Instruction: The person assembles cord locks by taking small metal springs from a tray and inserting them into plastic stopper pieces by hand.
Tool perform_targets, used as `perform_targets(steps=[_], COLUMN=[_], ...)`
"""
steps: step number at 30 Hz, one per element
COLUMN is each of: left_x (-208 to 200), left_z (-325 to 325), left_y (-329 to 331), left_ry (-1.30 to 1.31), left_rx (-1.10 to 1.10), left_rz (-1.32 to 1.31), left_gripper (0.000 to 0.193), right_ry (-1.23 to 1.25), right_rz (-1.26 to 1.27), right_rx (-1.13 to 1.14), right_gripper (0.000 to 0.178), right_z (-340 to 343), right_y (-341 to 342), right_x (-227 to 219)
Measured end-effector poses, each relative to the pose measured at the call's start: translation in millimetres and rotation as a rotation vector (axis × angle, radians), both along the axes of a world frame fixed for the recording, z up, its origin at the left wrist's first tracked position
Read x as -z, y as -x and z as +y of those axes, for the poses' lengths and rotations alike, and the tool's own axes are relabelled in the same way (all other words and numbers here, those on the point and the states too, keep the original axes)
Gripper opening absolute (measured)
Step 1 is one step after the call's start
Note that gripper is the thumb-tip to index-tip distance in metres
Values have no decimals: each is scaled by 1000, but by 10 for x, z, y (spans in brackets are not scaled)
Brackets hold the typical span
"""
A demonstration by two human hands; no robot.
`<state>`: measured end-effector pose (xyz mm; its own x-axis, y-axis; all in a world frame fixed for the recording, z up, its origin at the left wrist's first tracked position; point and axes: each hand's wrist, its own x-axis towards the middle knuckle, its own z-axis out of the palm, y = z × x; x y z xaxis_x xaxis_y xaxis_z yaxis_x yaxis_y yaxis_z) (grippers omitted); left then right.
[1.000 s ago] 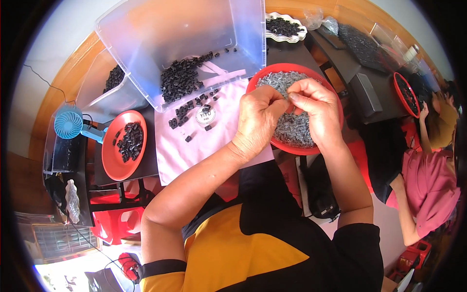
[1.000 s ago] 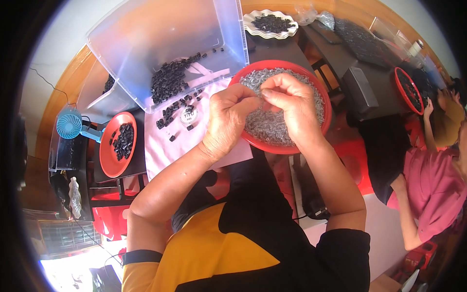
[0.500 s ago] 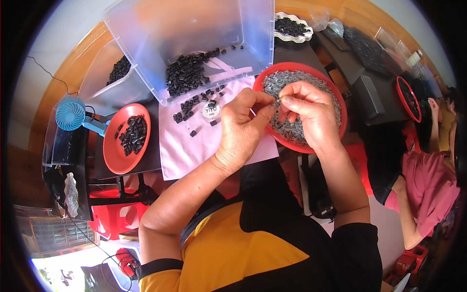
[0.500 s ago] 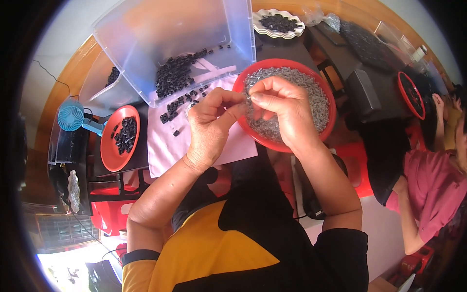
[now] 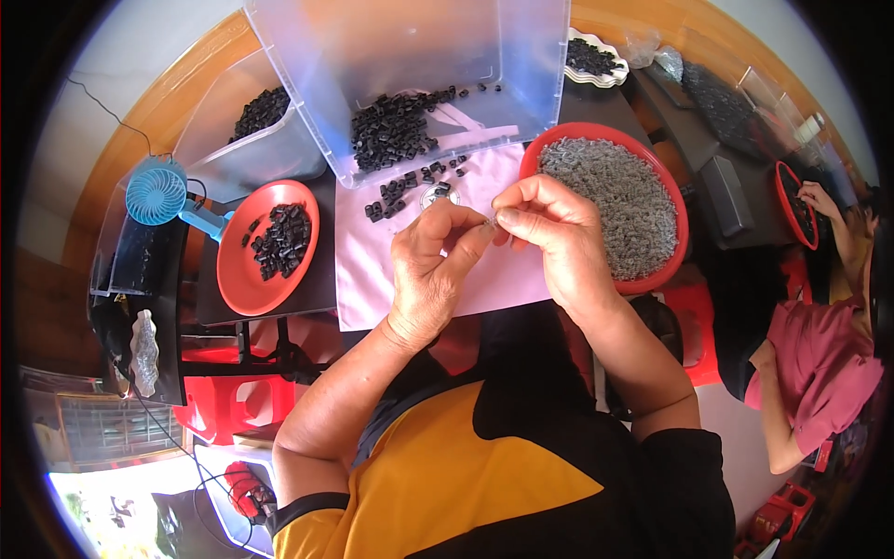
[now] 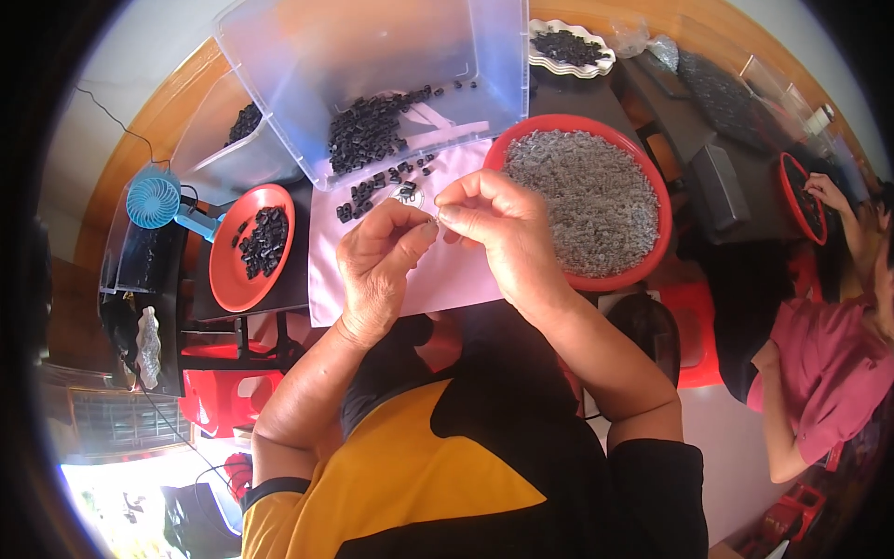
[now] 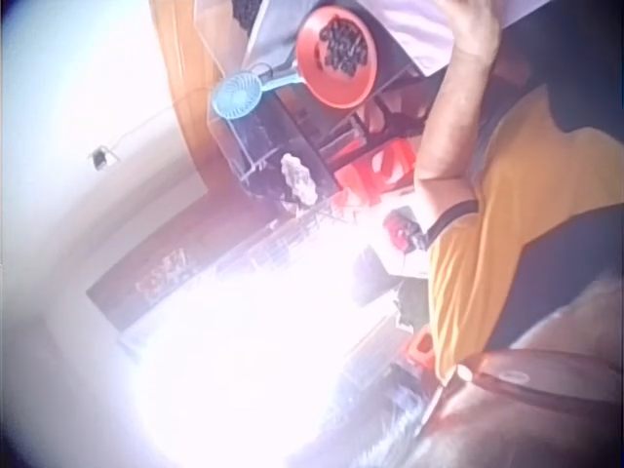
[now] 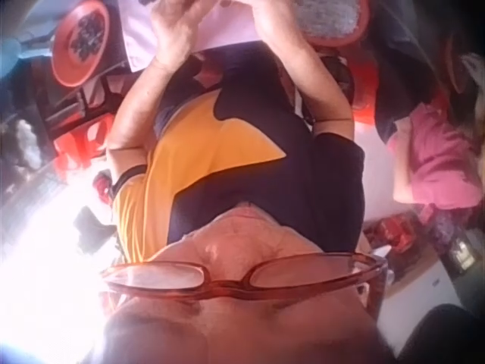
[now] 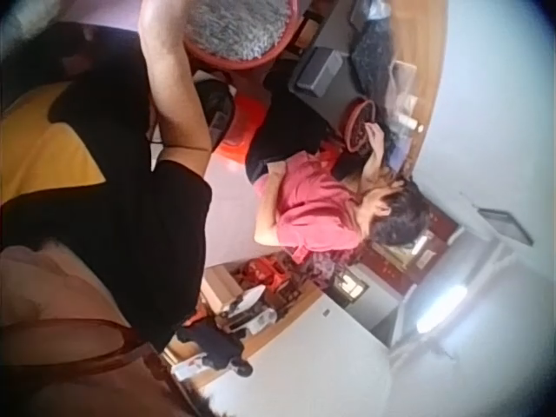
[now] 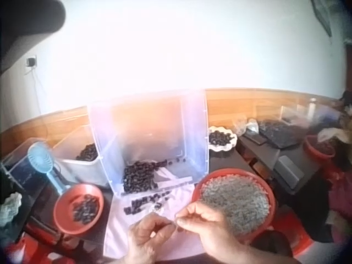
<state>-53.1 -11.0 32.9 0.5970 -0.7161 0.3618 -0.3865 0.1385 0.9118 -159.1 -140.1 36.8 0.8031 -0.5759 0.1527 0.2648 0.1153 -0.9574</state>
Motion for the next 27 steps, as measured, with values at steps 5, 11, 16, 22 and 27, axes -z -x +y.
perform_targets(steps=[5,11,16,22,27], left_x=[91,90,111,82,59], left_z=[117,165,202,270,402], left_y=[-58,-52,-41,-52,-56], left_ry=[-31,-111,-129,-155,-161], left_rx=[-2,-24,-4,31,-98], left_rz=[24,326,499,550,575], left_gripper=[7,13,15,12,10], right_ry=[20,122,53,-38,770], right_rz=[9,-56,-146,-220,-47], right_rx=[-55,-36,33,86,294], right_gripper=[8,12,14,17,26], right_z=[95,152,207,245,243], right_y=[-122,-181,-220,-231,-266], right_x=[34,146,327,395,494])
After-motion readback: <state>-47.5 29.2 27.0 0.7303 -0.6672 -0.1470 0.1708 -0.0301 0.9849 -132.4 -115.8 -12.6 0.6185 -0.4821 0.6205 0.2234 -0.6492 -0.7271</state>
